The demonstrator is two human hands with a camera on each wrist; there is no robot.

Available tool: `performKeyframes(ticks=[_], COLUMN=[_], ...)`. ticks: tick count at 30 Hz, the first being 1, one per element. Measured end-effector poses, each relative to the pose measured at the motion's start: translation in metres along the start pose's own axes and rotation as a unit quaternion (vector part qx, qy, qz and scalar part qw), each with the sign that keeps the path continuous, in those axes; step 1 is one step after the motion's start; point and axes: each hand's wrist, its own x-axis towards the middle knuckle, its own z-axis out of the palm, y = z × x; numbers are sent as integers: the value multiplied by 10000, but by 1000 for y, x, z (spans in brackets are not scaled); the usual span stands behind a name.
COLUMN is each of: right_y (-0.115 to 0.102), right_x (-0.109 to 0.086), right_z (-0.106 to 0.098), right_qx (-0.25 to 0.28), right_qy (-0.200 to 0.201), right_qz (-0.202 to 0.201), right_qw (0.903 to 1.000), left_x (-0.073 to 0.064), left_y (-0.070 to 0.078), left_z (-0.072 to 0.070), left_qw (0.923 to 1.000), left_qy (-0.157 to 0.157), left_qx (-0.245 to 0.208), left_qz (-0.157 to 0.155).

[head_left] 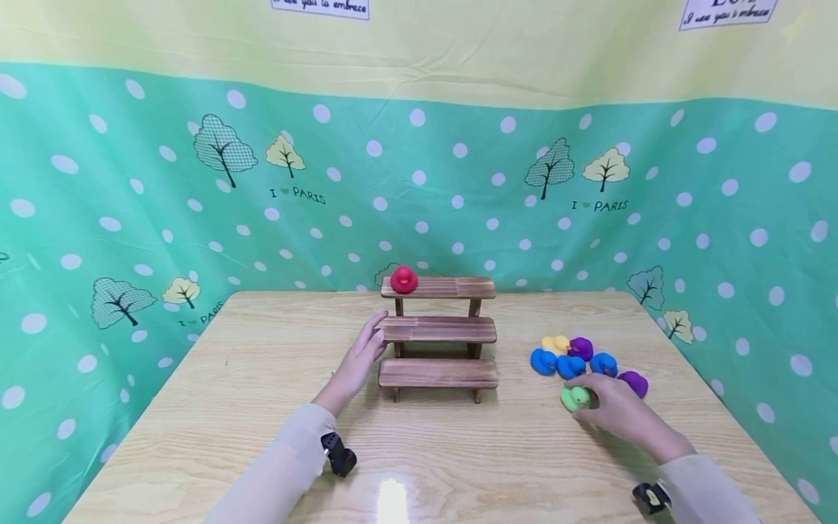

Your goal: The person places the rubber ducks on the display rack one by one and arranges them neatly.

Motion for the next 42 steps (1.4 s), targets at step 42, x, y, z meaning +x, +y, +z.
performKeyframes(ticks=[42], right_y=[-40], right_x=[20], right_z=[-23], right_qx=[185], right_qy=[891], right_qz=[-886], right_qw=[9919], left_x=[-6], left_y=[23], left_z=[1], left_qw=[9998], left_qy=[-96], left_qx=[13], left_qz=[-159])
